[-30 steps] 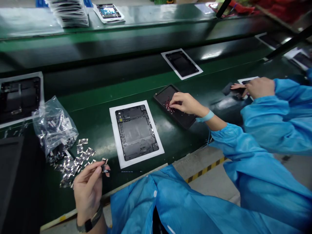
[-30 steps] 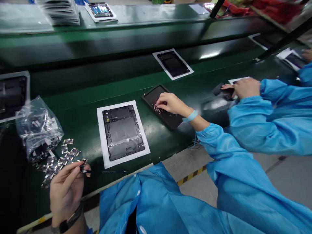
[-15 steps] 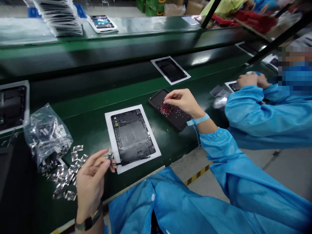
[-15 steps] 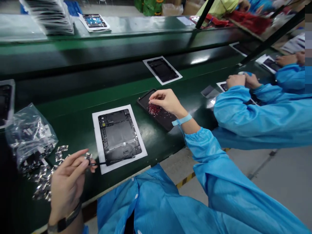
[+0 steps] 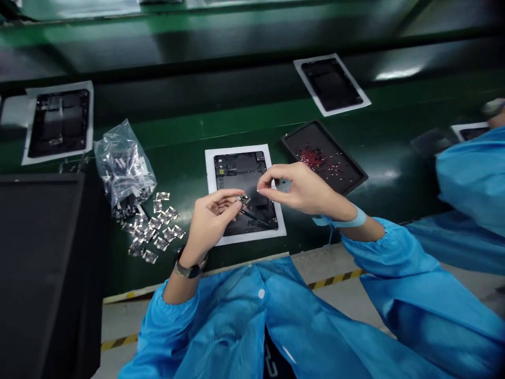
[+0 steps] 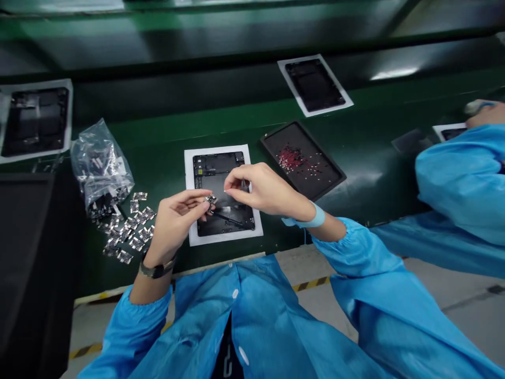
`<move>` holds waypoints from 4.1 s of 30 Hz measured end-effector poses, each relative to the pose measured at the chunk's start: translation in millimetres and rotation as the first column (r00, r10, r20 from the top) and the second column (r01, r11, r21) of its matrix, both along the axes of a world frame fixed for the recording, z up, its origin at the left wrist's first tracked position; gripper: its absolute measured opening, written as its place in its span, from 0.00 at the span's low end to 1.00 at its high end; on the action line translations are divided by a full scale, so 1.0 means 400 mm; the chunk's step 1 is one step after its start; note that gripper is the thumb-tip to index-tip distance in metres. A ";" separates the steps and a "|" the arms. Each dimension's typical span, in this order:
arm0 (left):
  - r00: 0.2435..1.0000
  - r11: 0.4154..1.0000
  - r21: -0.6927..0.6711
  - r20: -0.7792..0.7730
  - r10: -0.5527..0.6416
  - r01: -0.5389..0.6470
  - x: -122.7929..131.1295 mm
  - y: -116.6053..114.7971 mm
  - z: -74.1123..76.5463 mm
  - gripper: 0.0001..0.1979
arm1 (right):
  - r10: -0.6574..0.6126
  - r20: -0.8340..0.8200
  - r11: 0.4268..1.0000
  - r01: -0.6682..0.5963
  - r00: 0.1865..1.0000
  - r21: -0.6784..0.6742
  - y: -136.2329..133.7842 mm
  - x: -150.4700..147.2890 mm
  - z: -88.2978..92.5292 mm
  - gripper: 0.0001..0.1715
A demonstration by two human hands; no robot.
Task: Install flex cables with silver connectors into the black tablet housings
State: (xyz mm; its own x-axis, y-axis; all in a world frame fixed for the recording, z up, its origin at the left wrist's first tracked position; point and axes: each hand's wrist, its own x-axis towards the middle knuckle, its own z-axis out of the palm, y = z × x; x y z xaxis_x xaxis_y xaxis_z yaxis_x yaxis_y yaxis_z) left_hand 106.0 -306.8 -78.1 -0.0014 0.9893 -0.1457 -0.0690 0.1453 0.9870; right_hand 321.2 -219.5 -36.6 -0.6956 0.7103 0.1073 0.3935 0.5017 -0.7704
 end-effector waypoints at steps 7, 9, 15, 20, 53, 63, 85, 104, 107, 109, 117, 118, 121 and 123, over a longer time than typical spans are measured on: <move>0.995 1.000 0.025 -0.101 -0.007 0.009 -0.005 -0.001 -0.003 0.09 | 0.095 0.119 0.995 -0.090 0.988 -0.046 -0.012 -0.035 0.007 0.05; 0.993 0.999 0.037 -0.121 -0.016 0.020 -0.004 -0.002 -0.004 0.09 | 0.112 0.160 0.994 -0.108 0.981 -0.036 -0.014 -0.039 0.009 0.06; 0.985 0.996 0.076 -0.170 -0.035 0.049 -0.007 -0.006 -0.013 0.10 | 0.129 0.219 0.991 -0.129 0.967 -0.015 -0.012 -0.040 0.011 0.06; 0.974 0.990 0.109 -0.218 -0.062 0.087 -0.011 -0.008 -0.013 0.10 | 0.145 0.267 0.988 -0.152 0.953 0.008 -0.012 -0.043 0.014 0.06; 0.947 0.968 0.040 -0.222 -0.233 0.247 -0.017 0.008 0.019 0.10 | 0.171 -0.003 0.769 -0.135 0.985 -0.624 0.026 -0.020 -0.023 0.04; 0.951 0.971 -0.024 -0.195 -0.238 0.238 -0.014 0.010 0.014 0.09 | 0.145 -0.047 0.744 -0.141 0.988 -0.653 0.021 -0.025 -0.047 0.06; 0.905 0.943 -0.202 0.285 0.315 -0.265 0.051 -0.029 -0.082 0.23 | -0.601 0.060 0.799 0.600 0.797 0.031 -0.171 0.004 -0.249 0.07; 0.968 0.964 -0.267 0.236 0.085 -0.020 0.118 -0.007 -0.116 0.12 | -0.316 -0.081 0.921 0.286 0.945 -0.265 -0.151 0.045 -0.226 0.08; 0.969 0.965 -0.261 0.245 0.043 0.024 0.117 -0.009 -0.123 0.11 | -0.306 -0.079 0.928 0.279 0.949 -0.249 -0.151 0.051 -0.227 0.06; 0.972 0.964 -0.264 0.234 0.034 0.030 0.114 -0.011 -0.125 0.11 | -0.314 -0.082 0.930 0.289 0.946 -0.228 -0.152 0.050 -0.228 0.05; 0.973 0.957 -0.290 0.223 0.058 0.010 0.112 -0.009 -0.120 0.10 | -0.270 -0.104 0.951 0.248 0.957 -0.186 -0.152 0.049 -0.232 0.03; 0.973 0.956 -0.292 0.220 0.063 0.004 0.112 -0.008 -0.120 0.10 | -0.273 -0.111 0.953 0.253 0.956 -0.164 -0.153 0.049 -0.235 0.03; 0.973 0.956 -0.294 0.219 0.076 -0.008 0.111 -0.007 -0.121 0.10 | -0.289 -0.146 0.957 0.285 0.946 -0.049 -0.160 0.047 -0.249 0.03; 0.972 0.957 -0.291 0.223 0.078 -0.010 0.110 -0.007 -0.124 0.11 | -0.302 -0.157 0.950 0.311 0.940 0.038 -0.164 0.045 -0.259 0.04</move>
